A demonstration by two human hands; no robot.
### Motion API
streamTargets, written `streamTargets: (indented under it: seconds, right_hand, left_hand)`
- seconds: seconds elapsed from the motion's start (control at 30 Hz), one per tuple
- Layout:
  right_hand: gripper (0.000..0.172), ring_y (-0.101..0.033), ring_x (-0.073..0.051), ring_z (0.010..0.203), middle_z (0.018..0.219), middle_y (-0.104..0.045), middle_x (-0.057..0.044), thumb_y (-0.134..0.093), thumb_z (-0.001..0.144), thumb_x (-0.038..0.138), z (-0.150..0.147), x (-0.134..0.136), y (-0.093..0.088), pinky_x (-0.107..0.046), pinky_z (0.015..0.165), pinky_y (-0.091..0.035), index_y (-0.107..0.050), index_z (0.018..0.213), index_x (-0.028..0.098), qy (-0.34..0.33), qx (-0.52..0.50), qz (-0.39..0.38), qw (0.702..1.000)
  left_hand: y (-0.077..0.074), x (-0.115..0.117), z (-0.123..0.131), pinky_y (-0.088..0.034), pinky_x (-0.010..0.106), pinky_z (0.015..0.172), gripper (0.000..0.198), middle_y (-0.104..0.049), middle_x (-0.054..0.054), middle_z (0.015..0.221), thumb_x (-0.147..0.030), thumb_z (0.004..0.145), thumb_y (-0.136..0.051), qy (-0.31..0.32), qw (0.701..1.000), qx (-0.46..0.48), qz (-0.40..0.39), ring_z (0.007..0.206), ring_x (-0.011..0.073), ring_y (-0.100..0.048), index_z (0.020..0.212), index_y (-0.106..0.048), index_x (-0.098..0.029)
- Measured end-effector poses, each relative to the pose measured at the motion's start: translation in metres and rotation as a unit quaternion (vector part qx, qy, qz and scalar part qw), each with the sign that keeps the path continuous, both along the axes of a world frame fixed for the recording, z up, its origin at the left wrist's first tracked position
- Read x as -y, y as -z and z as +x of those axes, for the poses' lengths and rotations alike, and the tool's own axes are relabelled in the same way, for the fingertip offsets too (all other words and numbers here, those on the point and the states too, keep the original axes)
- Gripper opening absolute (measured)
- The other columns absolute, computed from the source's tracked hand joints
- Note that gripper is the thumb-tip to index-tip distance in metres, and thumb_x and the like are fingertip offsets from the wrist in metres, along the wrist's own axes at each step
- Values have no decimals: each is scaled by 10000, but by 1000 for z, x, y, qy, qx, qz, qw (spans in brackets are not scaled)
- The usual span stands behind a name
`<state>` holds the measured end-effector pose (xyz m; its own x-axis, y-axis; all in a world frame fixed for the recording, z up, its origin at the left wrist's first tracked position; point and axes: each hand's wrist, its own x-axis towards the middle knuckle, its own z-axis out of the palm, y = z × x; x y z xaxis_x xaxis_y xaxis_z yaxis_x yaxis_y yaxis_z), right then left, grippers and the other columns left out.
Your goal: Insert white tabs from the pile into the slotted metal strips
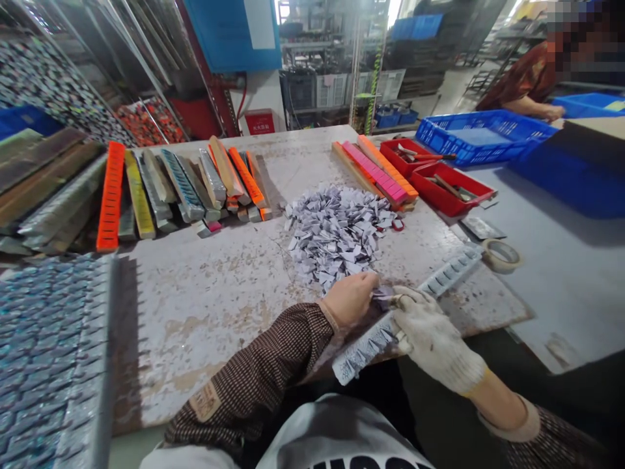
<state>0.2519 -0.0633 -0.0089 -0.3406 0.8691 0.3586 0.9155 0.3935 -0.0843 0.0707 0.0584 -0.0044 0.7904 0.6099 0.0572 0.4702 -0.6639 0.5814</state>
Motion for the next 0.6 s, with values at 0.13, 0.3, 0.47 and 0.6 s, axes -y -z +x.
streamTargets:
  seconds: [0.13,0.3,0.47,0.6]
  right_hand:
    - [240,-548,-366,1308,1148,-666,-163,-529,896,105,3,-2,5,-577,1088,-483,-677,1081,140,-11,-3,5,1000]
    - [86,-536,-348,1339,1208,-661,-135,-589,938,180,-7,6,10,-583,1128,-454,-663,980,191,-9,-44,9,999]
    - [195,-530,-361,1355,1279,-644,-158,-572,998,383,-24,11,2,-566,1094,-501,-637,942,208,22,-157,43,986]
    - [333,-677,-297,1186,1220,-711,-138,-426,1064,439,-35,12,-16,-443,950,-613,-680,1078,225,42,-291,42,955]
  left_hand:
    - [-2,4,-19,-524,323,840,230,-666,53,939,-15,829,-502,-51,994,81,-54,900,219,-650,960,-559,-194]
    - [-8,17,-42,-524,260,765,94,-658,49,954,-121,914,-514,-86,969,190,-131,872,174,-651,973,-539,-190]
    - [-28,41,-60,-491,285,765,49,-628,46,907,-215,931,-591,-64,926,316,-194,838,181,-596,904,-618,-183]
    - [-45,61,-64,-494,324,842,80,-654,93,985,-186,937,-569,22,936,322,-138,929,216,-611,909,-644,-181]
